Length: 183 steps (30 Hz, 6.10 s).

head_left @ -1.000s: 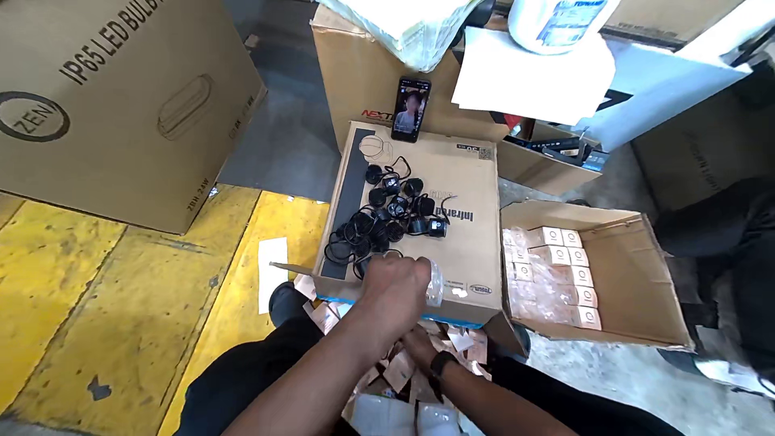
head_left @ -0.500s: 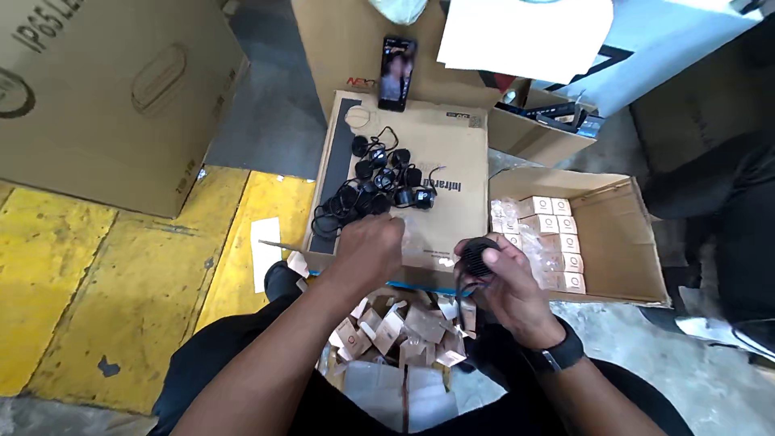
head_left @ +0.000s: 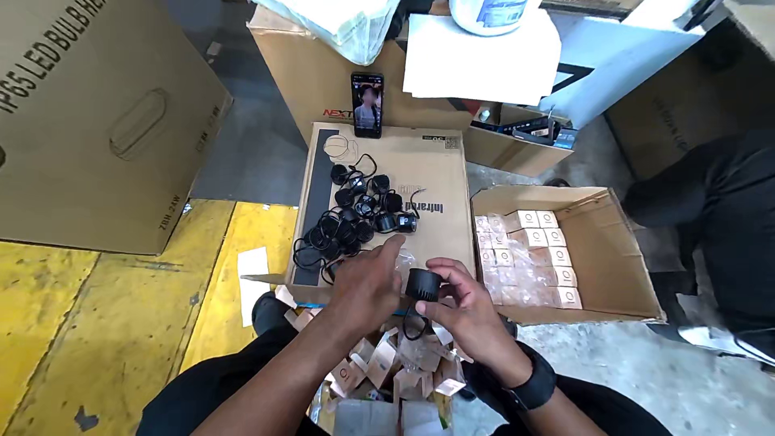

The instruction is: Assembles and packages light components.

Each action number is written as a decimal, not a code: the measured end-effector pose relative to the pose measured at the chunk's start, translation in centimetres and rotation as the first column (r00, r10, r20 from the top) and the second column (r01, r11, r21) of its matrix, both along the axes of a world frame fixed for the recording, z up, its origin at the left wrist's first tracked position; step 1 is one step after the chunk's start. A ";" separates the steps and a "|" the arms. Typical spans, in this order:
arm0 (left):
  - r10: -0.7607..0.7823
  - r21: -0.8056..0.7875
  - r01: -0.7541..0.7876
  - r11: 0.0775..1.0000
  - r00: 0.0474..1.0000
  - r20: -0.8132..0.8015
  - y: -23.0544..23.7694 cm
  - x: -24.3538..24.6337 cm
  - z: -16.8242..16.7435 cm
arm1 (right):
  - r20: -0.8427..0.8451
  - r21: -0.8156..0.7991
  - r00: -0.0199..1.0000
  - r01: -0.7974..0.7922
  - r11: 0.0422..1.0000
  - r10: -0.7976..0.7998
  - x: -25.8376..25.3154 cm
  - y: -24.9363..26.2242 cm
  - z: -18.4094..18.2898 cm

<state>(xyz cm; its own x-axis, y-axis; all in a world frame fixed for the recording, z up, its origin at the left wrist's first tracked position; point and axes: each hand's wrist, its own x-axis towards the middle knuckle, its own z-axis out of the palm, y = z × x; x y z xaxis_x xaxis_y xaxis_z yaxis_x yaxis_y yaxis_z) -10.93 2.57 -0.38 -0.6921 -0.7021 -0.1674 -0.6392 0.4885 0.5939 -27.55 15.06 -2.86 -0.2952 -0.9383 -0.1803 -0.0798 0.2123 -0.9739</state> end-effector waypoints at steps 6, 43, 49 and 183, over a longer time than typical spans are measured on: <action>0.110 0.180 -0.092 0.979 0.989 -0.094 0.2 0.4 0.4 | -0.039 0.036 0.997 -0.060 0.998 0.062 0.3 -0.6 -0.6; -0.167 -0.058 0.157 0.986 0.944 -0.283 2.5 0.2 -0.9 | 0.255 0.197 0.966 -0.006 0.980 -0.045 -0.9 -0.7 0.0; -0.163 -0.014 0.166 0.986 0.947 -0.275 3.1 0.1 -0.8 | -0.521 0.128 0.848 -0.040 0.991 0.102 -0.7 0.0 -1.0; -0.252 0.146 0.236 0.961 0.963 0.099 0.6 0.8 0.4 | -0.315 0.418 0.892 -0.177 0.891 0.325 -3.2 -1.3 -1.2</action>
<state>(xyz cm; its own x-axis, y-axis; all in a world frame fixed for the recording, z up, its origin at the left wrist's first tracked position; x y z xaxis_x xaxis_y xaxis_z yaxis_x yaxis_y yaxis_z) -10.15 3.21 0.00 -0.8100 -0.4808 -0.3359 -0.5785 0.5605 0.5926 -30.77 13.73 -4.04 -0.1719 -0.8747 -0.4532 -0.5143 0.4721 -0.7160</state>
